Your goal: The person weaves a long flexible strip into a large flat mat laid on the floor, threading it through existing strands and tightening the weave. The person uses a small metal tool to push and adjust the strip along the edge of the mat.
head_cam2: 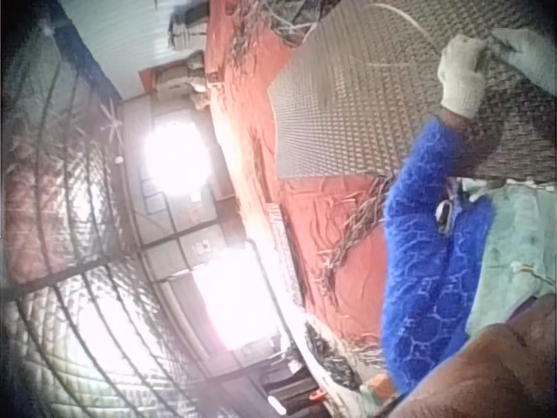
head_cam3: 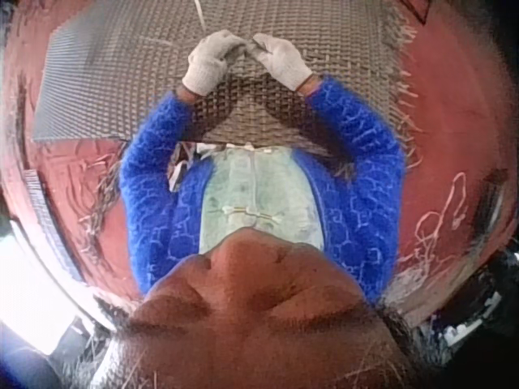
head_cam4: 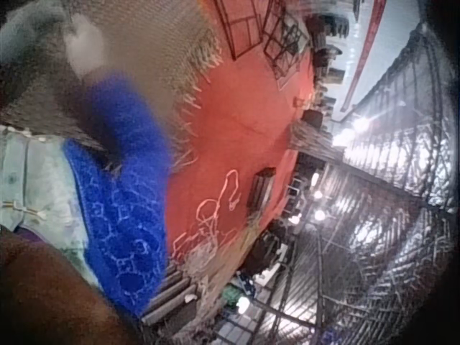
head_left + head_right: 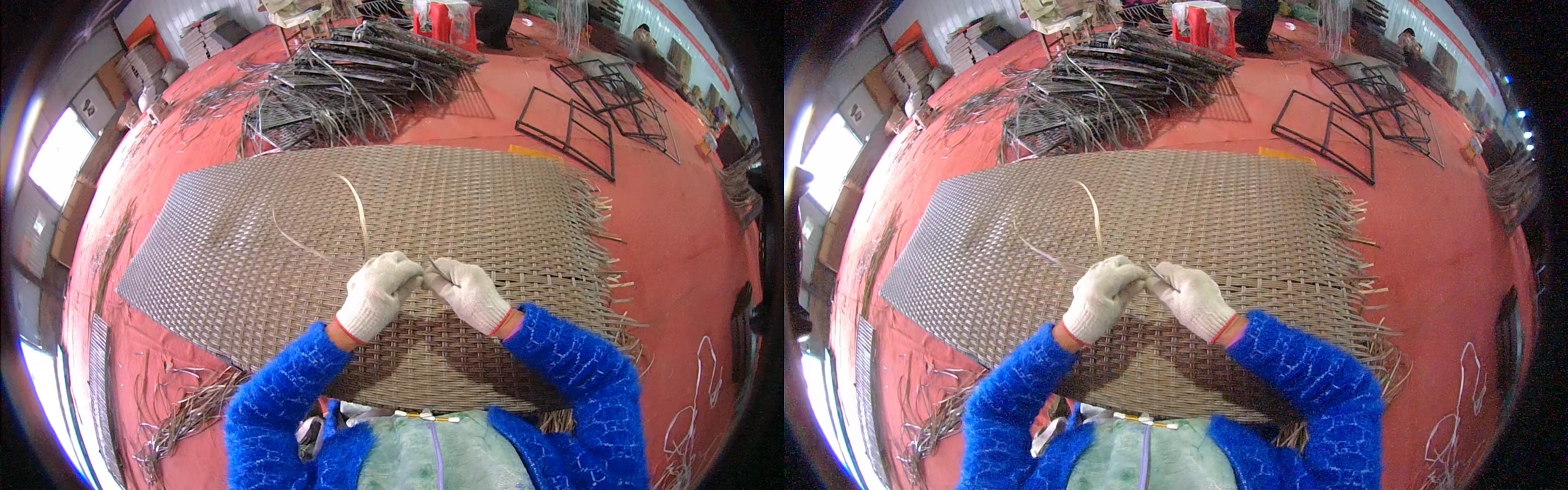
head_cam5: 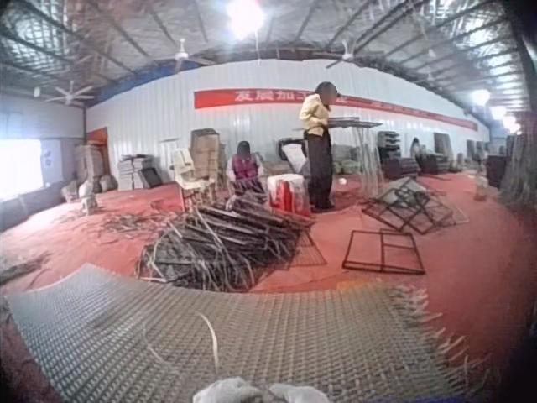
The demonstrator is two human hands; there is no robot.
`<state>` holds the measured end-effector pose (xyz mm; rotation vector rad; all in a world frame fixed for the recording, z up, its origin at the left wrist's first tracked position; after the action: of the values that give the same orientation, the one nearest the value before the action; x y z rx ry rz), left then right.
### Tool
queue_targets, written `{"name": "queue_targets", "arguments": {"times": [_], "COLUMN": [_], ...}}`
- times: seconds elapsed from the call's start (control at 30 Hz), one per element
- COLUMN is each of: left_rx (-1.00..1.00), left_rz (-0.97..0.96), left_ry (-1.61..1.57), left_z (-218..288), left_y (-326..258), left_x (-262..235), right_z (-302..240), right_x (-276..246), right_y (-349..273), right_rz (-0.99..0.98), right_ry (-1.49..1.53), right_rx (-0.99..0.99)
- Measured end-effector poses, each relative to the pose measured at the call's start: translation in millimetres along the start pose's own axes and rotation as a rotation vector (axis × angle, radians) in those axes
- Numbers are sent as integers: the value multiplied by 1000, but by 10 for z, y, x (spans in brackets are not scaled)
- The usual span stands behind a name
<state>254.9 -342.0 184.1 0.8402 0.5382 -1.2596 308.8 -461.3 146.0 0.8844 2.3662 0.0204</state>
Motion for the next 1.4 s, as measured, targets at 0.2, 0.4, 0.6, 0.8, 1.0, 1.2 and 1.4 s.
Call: {"name": "queue_targets", "arguments": {"times": [0.2,0.4,0.6,0.8,1.0,1.2,1.4], "left_rx": [-355,-349,-362,-493,-528,-561,-452], "left_rz": [-42,-13,-20,-51,-110,-79,111], "left_ry": [-63,-57,-14,-69,-106,-182,30], "left_z": [-816,-1066,-1058,-1140,-1137,-1189,-1127], "left_y": [168,59,65,41,51,44,69], "left_x": [-70,83,112,134,134,129,-148], "right_z": [113,-25,-235,-115,-228,-330,-233], "right_x": [-38,-81,-80,-79,74,168,237], "right_y": [-180,19,204,265,308,380,356], "right_rz": [-41,-234,-281,-406,-287,-296,-197], "right_ry": [-195,-812,-939,-1047,-1154,-1114,-1091], "right_rx": [-72,-149,-239,-178,-417,-597,-466]}}
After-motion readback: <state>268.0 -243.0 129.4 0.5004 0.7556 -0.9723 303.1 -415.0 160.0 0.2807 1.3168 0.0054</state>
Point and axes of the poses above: each hand's wrist, its own y-axis towards the middle knuckle, its own x-axis out of the palm, z = x × y, the point moved 8 cm from there along y, towards the middle knuckle, and after that the axes turned 15 degrees about -x, right-handed, at the moved point
